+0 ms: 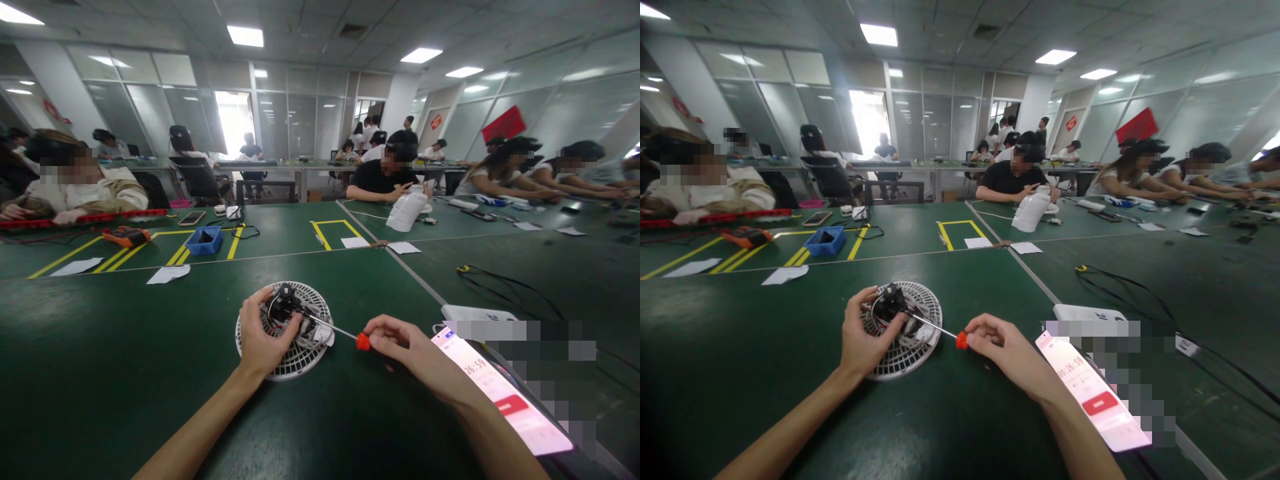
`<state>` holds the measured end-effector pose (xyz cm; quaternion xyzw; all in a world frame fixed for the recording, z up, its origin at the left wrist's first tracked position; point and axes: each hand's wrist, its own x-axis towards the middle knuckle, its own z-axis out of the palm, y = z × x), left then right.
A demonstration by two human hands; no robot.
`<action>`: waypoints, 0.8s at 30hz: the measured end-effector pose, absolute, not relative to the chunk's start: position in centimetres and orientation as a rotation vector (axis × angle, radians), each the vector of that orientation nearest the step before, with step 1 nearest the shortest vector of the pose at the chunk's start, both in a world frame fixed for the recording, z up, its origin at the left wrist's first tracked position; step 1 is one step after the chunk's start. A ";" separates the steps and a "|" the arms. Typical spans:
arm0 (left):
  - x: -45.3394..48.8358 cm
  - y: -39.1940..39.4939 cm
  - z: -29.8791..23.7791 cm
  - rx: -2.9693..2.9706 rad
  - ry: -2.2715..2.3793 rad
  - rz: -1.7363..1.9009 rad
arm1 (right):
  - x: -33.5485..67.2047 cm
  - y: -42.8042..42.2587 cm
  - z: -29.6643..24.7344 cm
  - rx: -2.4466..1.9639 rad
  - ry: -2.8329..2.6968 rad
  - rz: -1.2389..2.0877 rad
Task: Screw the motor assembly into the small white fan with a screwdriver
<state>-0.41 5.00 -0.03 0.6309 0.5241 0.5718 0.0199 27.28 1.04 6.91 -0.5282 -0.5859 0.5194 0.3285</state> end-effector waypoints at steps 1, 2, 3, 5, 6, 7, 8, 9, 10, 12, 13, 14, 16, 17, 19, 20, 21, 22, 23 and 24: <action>-0.4 5.0 0.0 1.958 1.624 1.777 | 27.2 1.0 6.9 -1.406 -1.488 1.418; -0.4 5.0 0.0 1.958 1.624 1.777 | 27.2 1.0 6.9 -1.432 -1.447 1.482; -0.4 5.1 0.0 1.956 1.628 1.775 | 27.1 0.9 6.9 -1.455 -1.419 1.538; -0.4 5.1 0.0 1.947 1.634 1.772 | 27.1 0.9 7.0 -1.483 -1.412 1.604; -0.4 5.1 0.0 1.942 1.635 1.772 | 27.2 0.9 7.0 -1.488 -1.427 1.606; -0.4 5.0 0.0 1.940 1.632 1.773 | 27.2 1.0 7.0 -1.489 -1.446 1.588; -0.4 5.0 0.0 1.939 1.628 1.777 | 27.3 1.0 7.0 -1.489 -1.467 1.558; -0.4 5.0 0.1 1.939 1.623 1.781 | 27.3 1.0 7.1 -1.488 -1.491 1.527; -0.4 5.0 0.1 1.939 1.621 1.785 | 27.4 1.0 7.2 -1.488 -1.517 1.498; -0.3 4.9 0.1 1.940 1.624 1.788 | 27.5 0.9 7.5 -1.493 -1.558 1.442; -0.3 4.9 0.1 1.942 1.627 1.783 | 27.5 0.9 7.7 -1.495 -1.572 1.417; -0.3 4.9 0.1 1.944 1.629 1.778 | 27.5 0.8 8.0 -1.496 -1.580 1.395; -0.4 4.9 0.0 1.942 1.630 1.770 | 27.5 0.7 8.3 -1.498 -1.584 1.364; -0.4 5.0 0.0 1.938 1.629 1.766 | 27.5 0.6 8.4 -1.496 -1.583 1.355; -0.4 5.0 0.0 1.923 1.627 1.762 | 27.5 0.6 8.4 -1.489 -1.580 1.345; -0.4 5.0 0.0 1.916 1.628 1.760 | 27.5 0.6 8.3 -1.480 -1.576 1.341; -0.4 5.0 -0.1 1.911 1.628 1.757 | 27.6 0.6 8.2 -1.468 -1.569 1.334; -0.4 5.0 -0.1 1.908 1.627 1.754 | 27.7 0.7 8.1 -1.457 -1.559 1.326; -0.4 5.0 -0.1 1.905 1.626 1.754 | 27.8 0.7 7.9 -1.449 -1.548 1.323; -0.4 5.0 -0.1 1.902 1.624 1.755 | 27.9 0.8 7.8 -1.446 -1.537 1.322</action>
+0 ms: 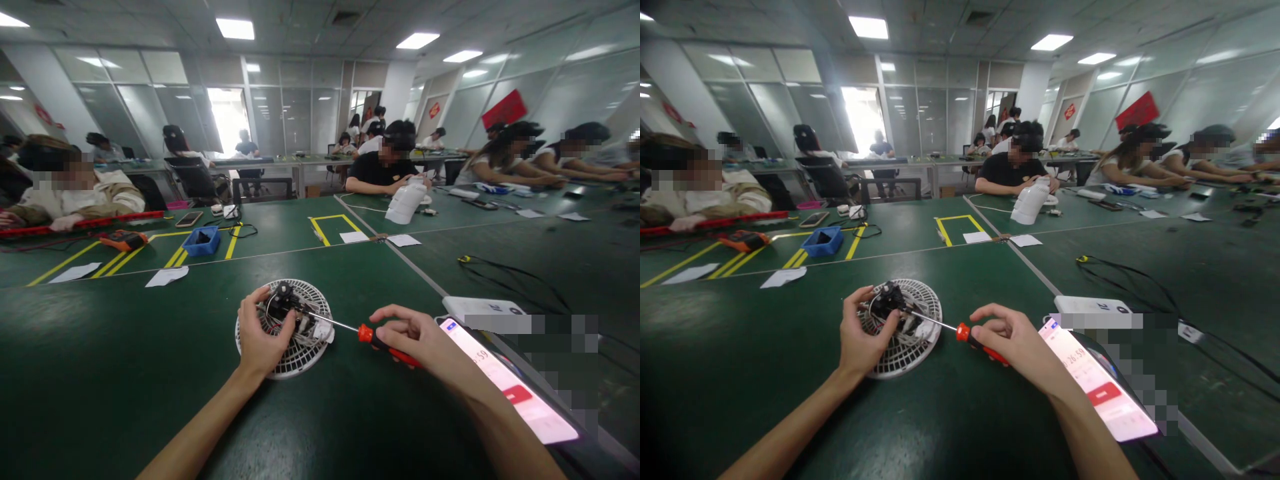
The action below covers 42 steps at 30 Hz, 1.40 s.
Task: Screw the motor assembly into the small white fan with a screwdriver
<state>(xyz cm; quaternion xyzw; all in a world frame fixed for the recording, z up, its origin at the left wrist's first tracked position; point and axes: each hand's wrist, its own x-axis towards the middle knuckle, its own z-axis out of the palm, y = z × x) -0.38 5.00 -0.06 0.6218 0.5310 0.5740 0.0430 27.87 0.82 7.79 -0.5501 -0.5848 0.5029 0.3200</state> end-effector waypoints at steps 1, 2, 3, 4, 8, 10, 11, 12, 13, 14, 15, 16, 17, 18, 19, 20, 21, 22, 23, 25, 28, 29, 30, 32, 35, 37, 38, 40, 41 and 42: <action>-0.4 5.0 -0.1 1.900 1.622 1.757 | 28.0 0.9 7.7 -1.447 -1.529 1.323; -0.4 4.9 -0.1 1.897 1.621 1.759 | 28.1 0.9 7.6 -1.452 -1.524 1.323; -0.4 4.9 -0.1 1.893 1.621 1.760 | 28.2 1.0 7.6 -1.456 -1.523 1.317; -0.4 4.9 -0.1 1.890 1.621 1.760 | 28.3 1.0 7.6 -1.459 -1.527 1.303; -0.4 5.0 -0.2 1.881 1.624 1.755 | 28.4 1.0 7.8 -1.450 -1.542 1.218; -0.4 5.0 -0.2 1.885 1.632 1.756 | 28.3 1.1 7.8 -1.423 -1.533 1.186; -0.4 5.0 -0.2 1.887 1.634 1.756 | 28.2 1.1 7.7 -1.409 -1.530 1.174; -0.4 5.0 -0.2 1.887 1.632 1.756 | 28.1 1.1 7.7 -1.398 -1.529 1.168; -0.4 5.0 -0.2 1.887 1.627 1.756 | 28.0 1.1 7.6 -1.396 -1.520 1.168; -0.4 5.0 -0.2 1.886 1.623 1.755 | 27.9 1.1 7.5 -1.405 -1.499 1.182; -0.4 5.0 -0.2 1.885 1.620 1.756 | 27.8 1.1 7.4 -1.421 -1.465 1.214; -0.4 4.9 -0.2 1.884 1.618 1.756 | 27.7 1.1 7.4 -1.440 -1.423 1.271; -0.4 4.9 -0.2 1.884 1.618 1.756 | 27.6 1.1 7.3 -1.459 -1.378 1.340; -0.4 4.9 -0.2 1.882 1.620 1.758 | 27.5 1.1 7.3 -1.476 -1.340 1.408; -0.4 4.9 -0.2 1.882 1.621 1.759 | 27.4 1.0 7.3 -1.487 -1.320 1.465; -0.4 4.9 -0.1 1.882 1.622 1.759 | 27.4 1.0 7.3 -1.494 -1.319 1.498; -0.4 4.9 -0.1 1.884 1.623 1.760 | 27.4 0.9 7.3 -1.498 -1.331 1.503; -0.4 4.9 -0.2 1.885 1.624 1.760 | 27.4 0.9 7.3 -1.504 -1.350 1.482; -0.4 4.9 -0.2 1.886 1.624 1.760 | 27.4 0.9 7.3 -1.509 -1.372 1.450; -0.4 5.0 -0.2 1.881 1.625 1.760 | 27.5 0.8 7.3 -1.509 -1.412 1.390; -0.4 5.0 -0.3 1.867 1.625 1.757 | 27.7 0.8 7.4 -1.485 -1.428 1.304; -0.3 5.0 -0.3 1.865 1.625 1.755 | 27.8 0.9 7.3 -1.470 -1.428 1.284; -0.3 5.0 -0.3 1.864 1.625 1.756 | 27.9 0.9 7.3 -1.456 -1.428 1.267; -0.3 5.0 -0.2 1.863 1.624 1.763 | 28.0 1.0 7.3 -1.427 -1.438 1.246; -0.2 5.0 -0.1 1.862 1.614 1.772 | 27.9 1.0 7.3 -1.411 -1.441 1.221; -0.2 4.9 -0.1 1.858 1.608 1.772 | 27.7 1.0 7.4 -1.407 -1.438 1.244; -0.2 4.9 -0.1 1.856 1.607 1.775 | 27.6 0.9 7.4 -1.412 -1.436 1.275; -0.2 5.0 -0.2 1.859 1.613 1.783 | 27.4 0.9 7.4 -1.453 -1.414 1.365; -0.2 5.0 -0.2 1.866 1.617 1.787 | 27.4 0.9 7.3 -1.483 -1.393 1.408; -0.2 5.0 -0.2 1.873 1.621 1.790 | 27.4 0.9 7.2 -1.517 -1.372 1.437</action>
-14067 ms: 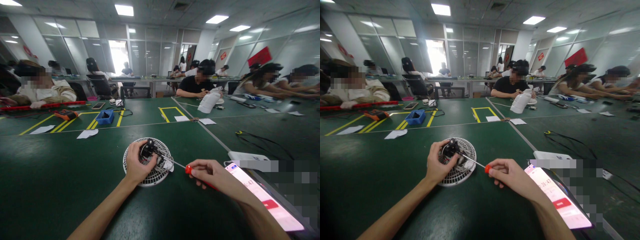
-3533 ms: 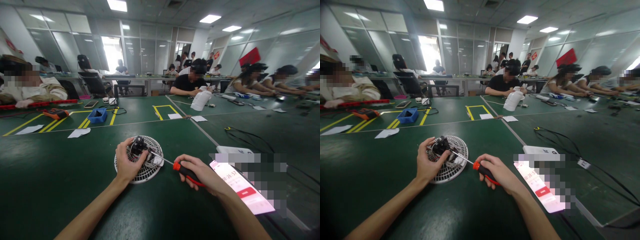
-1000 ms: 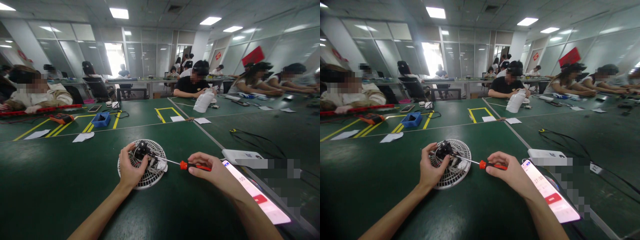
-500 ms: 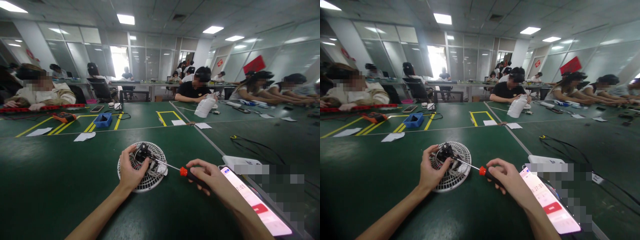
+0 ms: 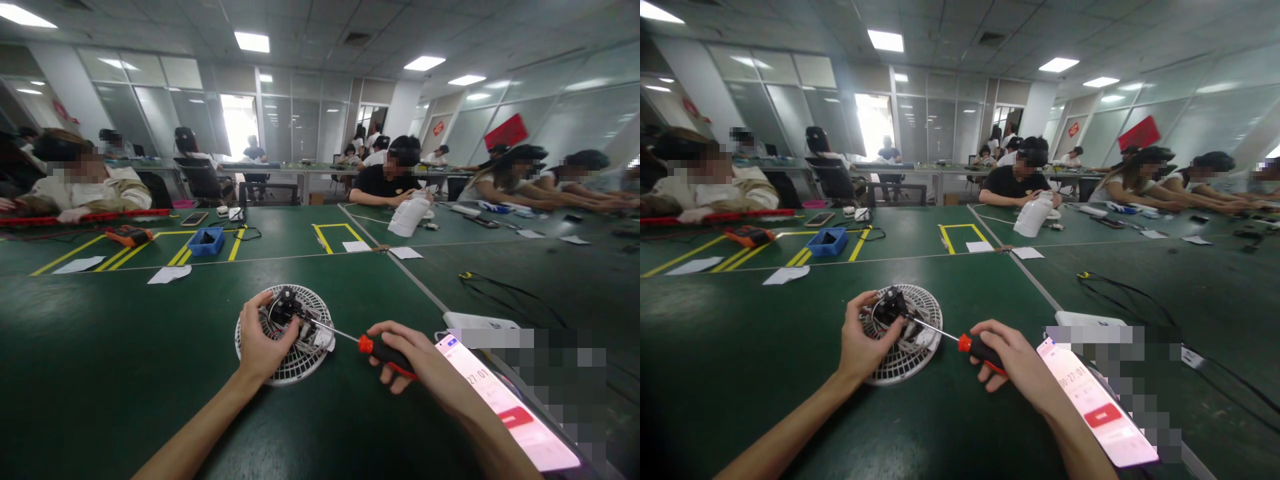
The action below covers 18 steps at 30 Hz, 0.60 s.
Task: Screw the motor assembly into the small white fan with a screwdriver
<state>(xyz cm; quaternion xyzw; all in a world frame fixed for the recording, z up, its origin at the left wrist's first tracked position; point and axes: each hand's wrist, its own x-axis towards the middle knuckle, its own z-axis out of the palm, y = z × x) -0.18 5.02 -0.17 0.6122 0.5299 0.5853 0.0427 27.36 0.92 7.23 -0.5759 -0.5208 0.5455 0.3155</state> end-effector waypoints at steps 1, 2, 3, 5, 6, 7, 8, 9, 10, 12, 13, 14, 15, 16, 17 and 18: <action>-0.2 5.0 -0.2 1.880 1.625 1.791 | 27.4 1.0 7.2 -1.546 -1.358 1.449; -0.2 5.1 -0.1 1.885 1.627 1.790 | 27.4 1.0 7.1 -1.564 -1.354 1.443; -0.2 5.1 -0.1 1.887 1.629 1.792 | 27.5 1.1 7.0 -1.570 -1.363 1.427; -0.2 5.1 -0.1 1.890 1.629 1.791 | 27.6 1.1 7.0 -1.556 -1.392 1.383; -0.2 5.1 -0.1 1.891 1.630 1.791 | 27.7 1.2 7.0 -1.539 -1.405 1.369; -0.2 5.1 -0.1 1.891 1.631 1.790 | 27.8 1.2 7.1 -1.516 -1.412 1.357; -0.2 5.1 -0.2 1.892 1.632 1.787 | 27.9 1.1 7.1 -1.488 -1.411 1.349; -0.2 5.1 -0.2 1.891 1.633 1.782 | 27.9 1.1 7.2 -1.455 -1.406 1.345; -0.2 5.1 -0.2 1.888 1.635 1.779 | 28.0 1.1 7.3 -1.420 -1.397 1.343; -0.2 5.1 -0.1 1.887 1.631 1.784 | 28.0 1.0 7.4 -1.362 -1.373 1.331; -0.2 5.1 -0.1 1.888 1.626 1.789 | 28.0 1.0 7.4 -1.345 -1.361 1.317; -0.2 5.2 0.0 1.893 1.620 1.796 | 27.9 0.9 7.4 -1.335 -1.353 1.299; -0.2 5.1 0.0 1.899 1.615 1.803 | 27.9 0.9 7.4 -1.331 -1.346 1.281; -0.2 5.1 0.1 1.907 1.611 1.806 | 27.8 0.9 7.5 -1.334 -1.344 1.276; -0.2 5.1 0.1 1.914 1.609 1.806 | 27.7 0.9 7.5 -1.346 -1.346 1.288; -0.1 5.1 0.1 1.919 1.609 1.805 | 27.6 0.9 7.5 -1.373 -1.349 1.317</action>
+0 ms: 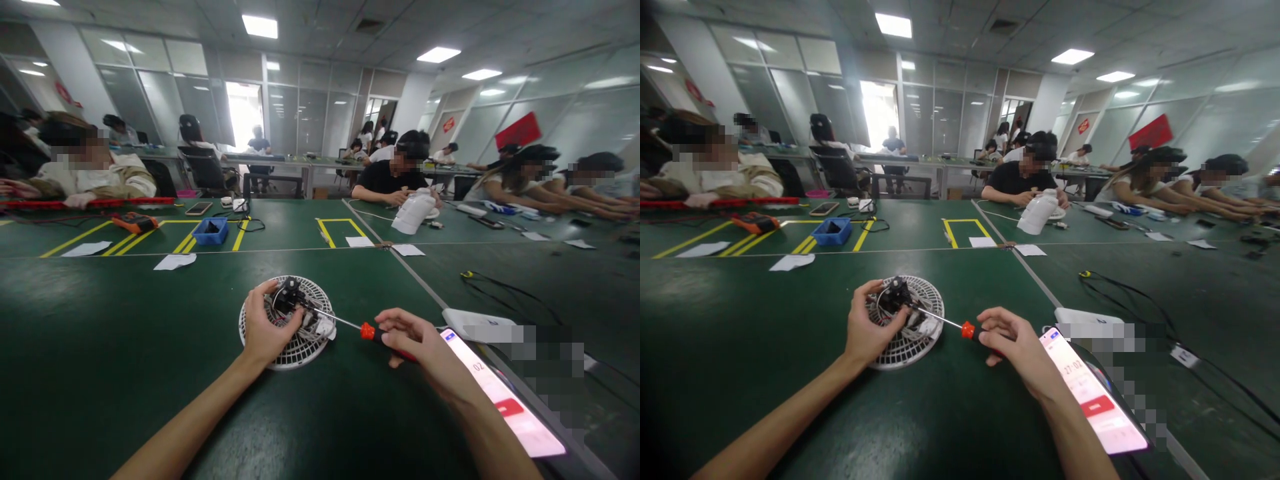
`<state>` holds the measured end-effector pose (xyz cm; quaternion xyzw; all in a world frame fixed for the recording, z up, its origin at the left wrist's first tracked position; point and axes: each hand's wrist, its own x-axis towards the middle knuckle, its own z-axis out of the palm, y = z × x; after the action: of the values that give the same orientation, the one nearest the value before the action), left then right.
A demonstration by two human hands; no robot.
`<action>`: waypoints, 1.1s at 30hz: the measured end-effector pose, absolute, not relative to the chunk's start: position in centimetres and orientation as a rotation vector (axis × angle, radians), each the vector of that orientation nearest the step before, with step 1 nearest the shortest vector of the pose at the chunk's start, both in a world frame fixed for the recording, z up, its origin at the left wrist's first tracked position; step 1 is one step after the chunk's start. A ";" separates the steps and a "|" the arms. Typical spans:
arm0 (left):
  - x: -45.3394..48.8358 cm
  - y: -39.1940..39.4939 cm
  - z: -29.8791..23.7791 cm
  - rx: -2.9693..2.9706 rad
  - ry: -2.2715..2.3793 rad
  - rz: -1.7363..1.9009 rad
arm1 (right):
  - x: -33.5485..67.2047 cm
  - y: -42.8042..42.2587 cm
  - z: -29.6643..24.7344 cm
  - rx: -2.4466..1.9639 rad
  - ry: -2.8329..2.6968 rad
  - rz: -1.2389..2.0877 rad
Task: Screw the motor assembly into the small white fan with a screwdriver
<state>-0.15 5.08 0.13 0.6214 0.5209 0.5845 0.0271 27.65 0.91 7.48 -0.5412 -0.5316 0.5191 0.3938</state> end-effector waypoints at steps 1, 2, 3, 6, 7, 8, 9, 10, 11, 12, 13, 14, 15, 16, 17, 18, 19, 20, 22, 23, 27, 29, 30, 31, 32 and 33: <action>-0.1 5.0 0.1 1.922 1.607 1.804 | 27.6 0.9 7.5 -1.413 -1.348 1.359; -0.1 5.0 0.1 1.925 1.604 1.798 | 27.5 0.9 7.5 -1.460 -1.342 1.406; -0.2 5.0 0.1 1.924 1.600 1.794 | 27.5 0.9 7.6 -1.504 -1.335 1.446; -0.2 5.0 0.0 1.927 1.590 1.779 | 27.5 1.0 7.6 -1.562 -1.338 1.469; -0.2 5.0 0.0 1.926 1.593 1.775 | 27.5 1.0 7.7 -1.556 -1.353 1.447; -0.2 5.0 0.0 1.926 1.597 1.773 | 27.5 1.0 7.7 -1.550 -1.368 1.419; -0.2 5.0 0.0 1.925 1.603 1.774 | 27.6 1.0 7.7 -1.541 -1.380 1.390; -0.2 5.1 -0.1 1.927 1.610 1.776 | 27.6 1.0 7.7 -1.526 -1.390 1.363; -0.2 5.1 -0.1 1.929 1.617 1.781 | 27.6 1.0 7.7 -1.508 -1.395 1.338; -0.2 5.1 -0.1 1.934 1.623 1.789 | 27.7 1.0 7.7 -1.487 -1.397 1.316; -0.2 5.1 -0.1 1.938 1.631 1.793 | 27.7 0.9 7.7 -1.463 -1.398 1.295; -0.2 5.1 -0.2 1.942 1.639 1.792 | 27.7 0.9 7.6 -1.439 -1.399 1.274; -0.2 5.1 -0.2 1.945 1.647 1.791 | 27.7 0.9 7.6 -1.418 -1.398 1.253; -0.2 5.1 -0.2 1.950 1.651 1.787 | 27.7 0.9 7.6 -1.403 -1.397 1.229; -0.2 5.1 -0.2 1.952 1.652 1.784 | 27.7 0.9 7.6 -1.389 -1.402 1.206; -0.1 5.1 -0.2 1.954 1.650 1.783 | 27.7 0.9 7.6 -1.374 -1.412 1.187; -0.1 5.1 -0.2 1.954 1.647 1.788 | 27.6 0.9 7.5 -1.361 -1.423 1.178; -0.1 5.0 -0.1 1.952 1.644 1.794 | 27.6 0.8 7.5 -1.351 -1.440 1.185; -0.1 5.0 0.0 1.951 1.645 1.793 | 27.4 0.8 7.5 -1.363 -1.449 1.241; -0.1 5.0 0.0 1.951 1.648 1.787 | 27.4 0.7 7.5 -1.394 -1.443 1.284; -0.2 4.9 -0.1 1.947 1.653 1.771 | 27.3 0.8 7.5 -1.523 -1.421 1.415; -0.3 5.0 -0.1 1.935 1.648 1.772 | 27.4 0.9 7.4 -1.516 -1.453 1.387; -0.3 5.0 -0.1 1.928 1.643 1.771 | 27.5 0.9 7.4 -1.505 -1.476 1.352; -0.3 5.0 -0.1 1.924 1.635 1.767 | 27.5 1.0 7.4 -1.496 -1.499 1.313; -0.3 5.0 -0.1 1.919 1.627 1.764 | 27.7 1.0 7.4 -1.486 -1.521 1.276; -0.3 5.0 -0.1 1.914 1.619 1.761 | 27.8 1.0 7.4 -1.476 -1.541 1.241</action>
<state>-0.27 4.97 -0.10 0.6243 0.5281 0.5743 0.0389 27.76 0.97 7.44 -0.5643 -0.5894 0.4745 0.3302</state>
